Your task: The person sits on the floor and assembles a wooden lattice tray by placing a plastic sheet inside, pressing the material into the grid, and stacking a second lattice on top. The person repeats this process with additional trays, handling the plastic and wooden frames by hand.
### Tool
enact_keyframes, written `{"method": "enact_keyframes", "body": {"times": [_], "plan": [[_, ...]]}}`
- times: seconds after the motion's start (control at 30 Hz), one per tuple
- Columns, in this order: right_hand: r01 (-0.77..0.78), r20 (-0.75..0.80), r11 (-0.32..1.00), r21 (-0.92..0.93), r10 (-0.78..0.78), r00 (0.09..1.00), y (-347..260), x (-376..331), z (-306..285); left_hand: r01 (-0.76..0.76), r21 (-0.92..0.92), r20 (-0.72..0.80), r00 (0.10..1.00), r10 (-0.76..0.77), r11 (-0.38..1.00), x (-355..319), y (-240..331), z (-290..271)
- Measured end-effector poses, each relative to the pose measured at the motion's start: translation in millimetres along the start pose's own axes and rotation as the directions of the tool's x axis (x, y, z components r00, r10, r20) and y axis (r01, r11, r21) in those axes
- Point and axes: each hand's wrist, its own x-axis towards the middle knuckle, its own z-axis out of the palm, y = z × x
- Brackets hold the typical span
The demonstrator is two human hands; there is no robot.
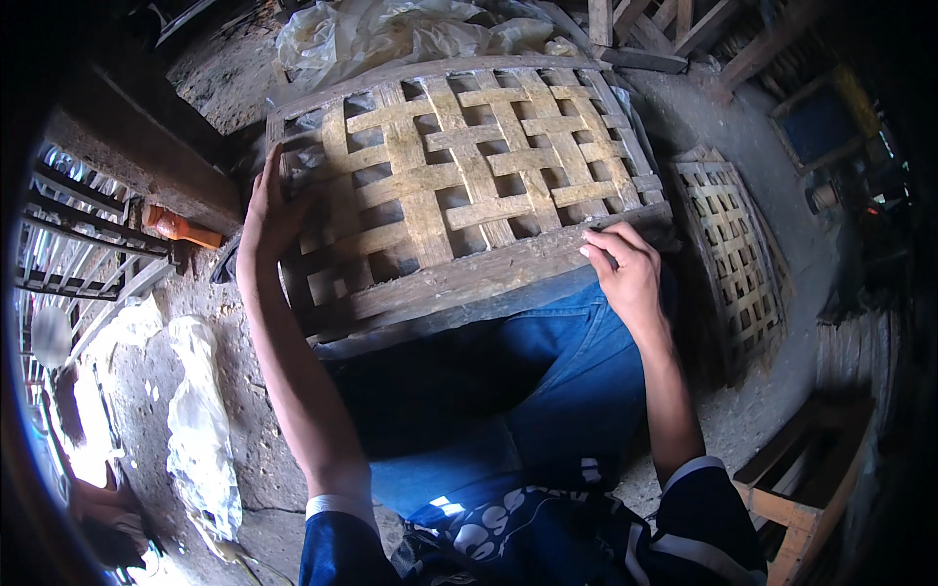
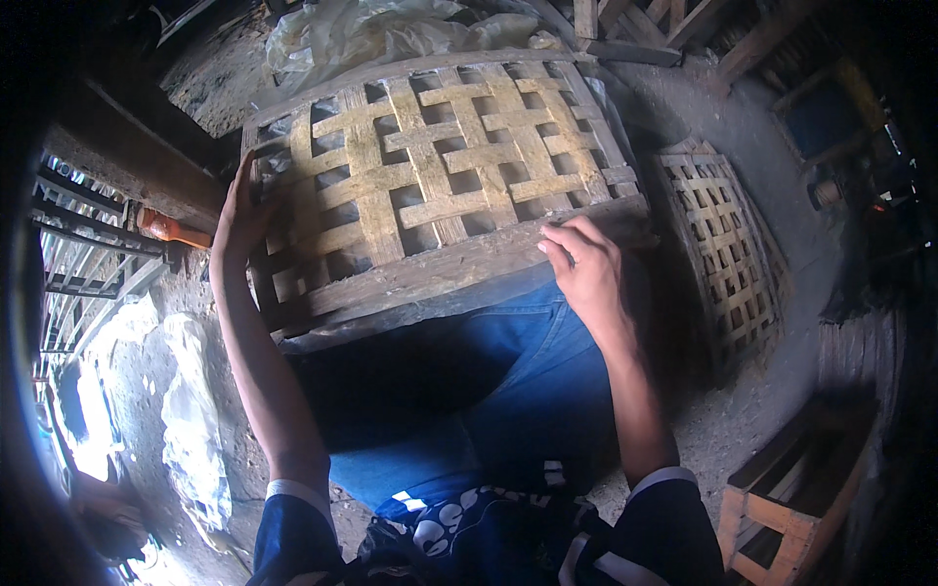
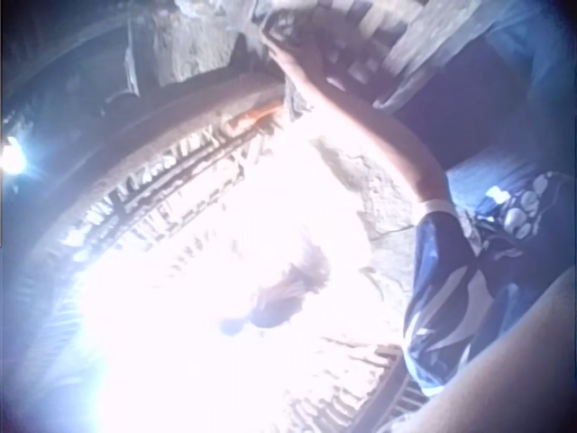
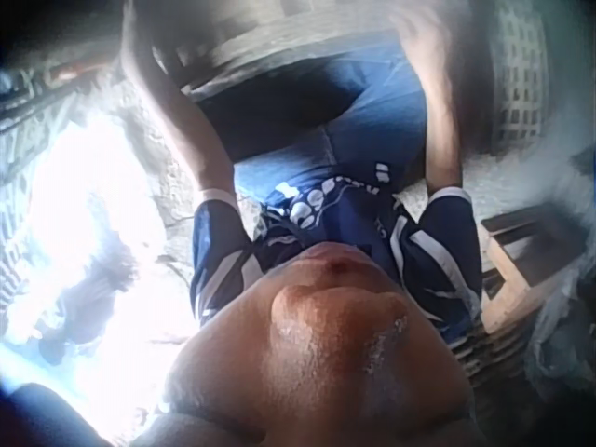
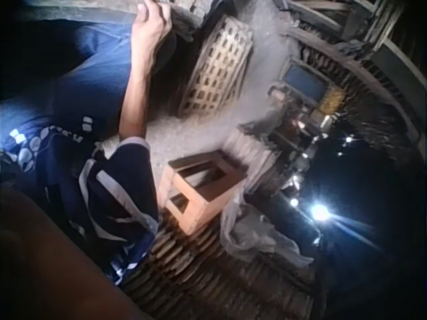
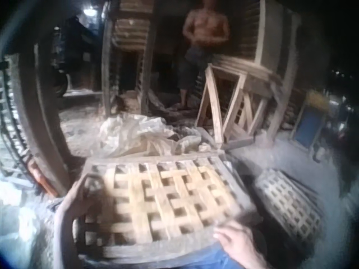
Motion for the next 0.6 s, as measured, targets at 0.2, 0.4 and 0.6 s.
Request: {"method": "enact_keyframes", "body": {"times": [0.2, 0.4, 0.6], "plan": [[-0.002, 0.013, 0.999, 0.048, 0.001, 1.000, 1.6, 0.7, -1.6, -0.021, -0.060, 0.020, 1.000, 0.022, 0.998, 3.1, -10.8, 1.1], [0.021, -0.028, 0.996, 0.085, -0.019, 0.999, 4.6, 1.1, 1.0, -0.003, -0.053, 0.016, 1.000, 0.003, 0.999, 4.9, -14.5, 3.3], [-0.093, 0.024, 0.974, 0.208, 0.090, 0.996, 0.9, 3.2, 10.0, -0.052, -0.006, 0.011, 0.999, 0.052, 0.999, 6.1, -22.3, 3.1]]}}
